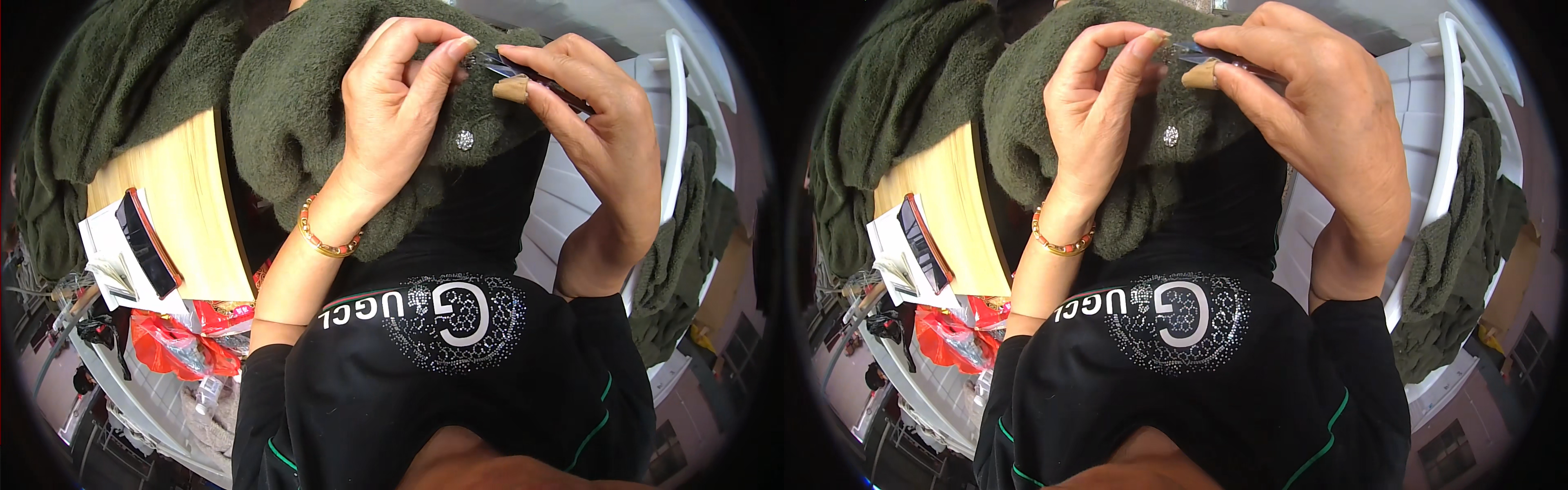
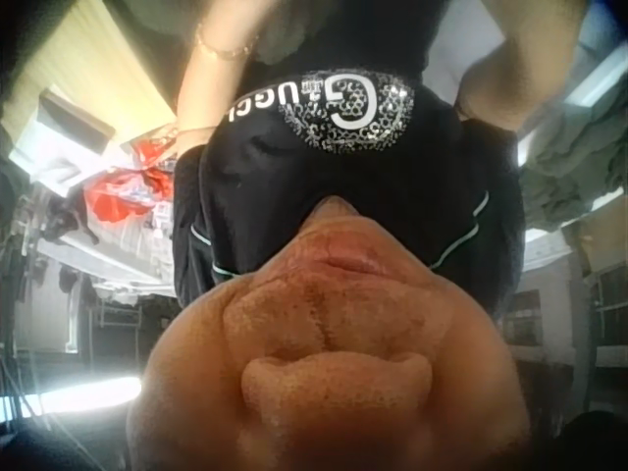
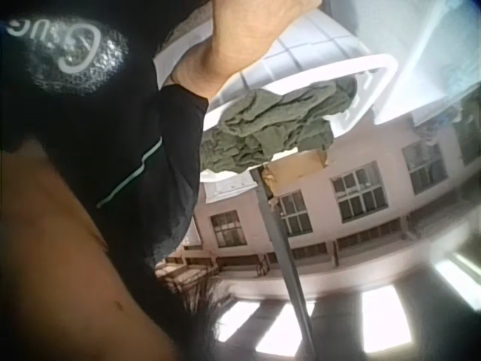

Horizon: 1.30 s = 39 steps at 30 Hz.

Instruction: Trimming loose threads and inspecting decorative beads on a knit sweater using nippers.

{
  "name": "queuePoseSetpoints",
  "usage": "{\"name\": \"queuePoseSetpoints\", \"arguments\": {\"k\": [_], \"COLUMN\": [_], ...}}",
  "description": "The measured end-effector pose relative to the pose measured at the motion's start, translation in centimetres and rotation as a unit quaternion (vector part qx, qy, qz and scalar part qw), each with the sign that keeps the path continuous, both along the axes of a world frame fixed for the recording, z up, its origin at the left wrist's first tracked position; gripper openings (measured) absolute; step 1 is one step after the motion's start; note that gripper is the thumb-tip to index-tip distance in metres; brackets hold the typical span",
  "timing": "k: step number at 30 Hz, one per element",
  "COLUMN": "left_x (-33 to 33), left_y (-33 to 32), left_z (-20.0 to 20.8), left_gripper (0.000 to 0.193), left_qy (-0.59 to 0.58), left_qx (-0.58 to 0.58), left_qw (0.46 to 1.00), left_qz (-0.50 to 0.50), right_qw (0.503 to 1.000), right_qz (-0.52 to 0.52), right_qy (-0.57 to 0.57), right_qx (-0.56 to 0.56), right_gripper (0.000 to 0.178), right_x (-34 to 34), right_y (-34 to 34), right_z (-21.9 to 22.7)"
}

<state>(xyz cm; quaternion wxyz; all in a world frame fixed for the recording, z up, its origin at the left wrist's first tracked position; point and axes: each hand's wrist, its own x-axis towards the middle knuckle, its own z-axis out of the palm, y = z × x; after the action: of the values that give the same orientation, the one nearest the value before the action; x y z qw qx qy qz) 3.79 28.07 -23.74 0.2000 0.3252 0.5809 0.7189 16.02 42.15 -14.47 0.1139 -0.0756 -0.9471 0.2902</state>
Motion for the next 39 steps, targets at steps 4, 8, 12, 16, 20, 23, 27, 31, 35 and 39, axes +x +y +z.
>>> {"name": "queuePoseSetpoints", "arguments": {"k": [4,8,12,16,20,23,27,31,35,39], "left_x": [0.2,-1.6,-1.6,0.9,0.8,0.4,1.1,3.1,3.8,4.2], "left_y": [0.2,3.3,4.0,-0.4,-2.7,-5.0,-6.8,-7.1,-6.6,-6.1], "left_z": [-0.5,-2.2,-2.1,2.1,2.5,0.6,-0.3,-0.6,-0.8,-1.1], "left_gripper": [0.016,0.011,0.006,0.008,0.016,0.014,0.029,0.036,0.031,0.022], "left_qy": [-0.001,0.165,0.253,0.004,0.000,0.085,0.306,0.348,0.399,0.415], "left_qx": [0.031,0.206,0.345,0.025,-0.026,0.004,-0.042,-0.094,-0.137,-0.142], "left_qw": [1.000,0.964,0.904,1.000,0.997,0.993,0.950,0.931,0.903,0.894], "left_qz": [-0.002,0.012,0.011,0.014,0.074,0.077,0.045,0.057,0.084,0.093], "right_qw": [0.999,0.999,0.999,0.994,0.994,0.992,0.984,0.984,0.987,0.992], "right_qz": [-0.005,-0.003,0.010,-0.064,-0.105,-0.122,-0.177,-0.169,-0.152,-0.053], "right_qy": [-0.022,-0.033,-0.038,-0.075,0.013,0.024,0.008,0.049,0.001,0.053], "right_qx": [0.036,0.027,0.037,0.047,-0.020,-0.034,-0.014,-0.035,-0.043,-0.106], "right_gripper": [0.027,0.026,0.028,0.020,0.022,0.023,0.023,0.025,0.026,0.032], "right_x": [-0.2,-0.5,-0.3,-1.0,-0.1,0.7,1.4,1.7,2.4,3.7], "right_y": [-0.3,-0.6,0.0,-2.1,-2.0,-2.1,-1.8,-2.3,-2.7,-1.3], "right_z": [0.5,0.7,0.6,2.6,1.6,1.6,1.2,0.8,1.5,-1.5]}}
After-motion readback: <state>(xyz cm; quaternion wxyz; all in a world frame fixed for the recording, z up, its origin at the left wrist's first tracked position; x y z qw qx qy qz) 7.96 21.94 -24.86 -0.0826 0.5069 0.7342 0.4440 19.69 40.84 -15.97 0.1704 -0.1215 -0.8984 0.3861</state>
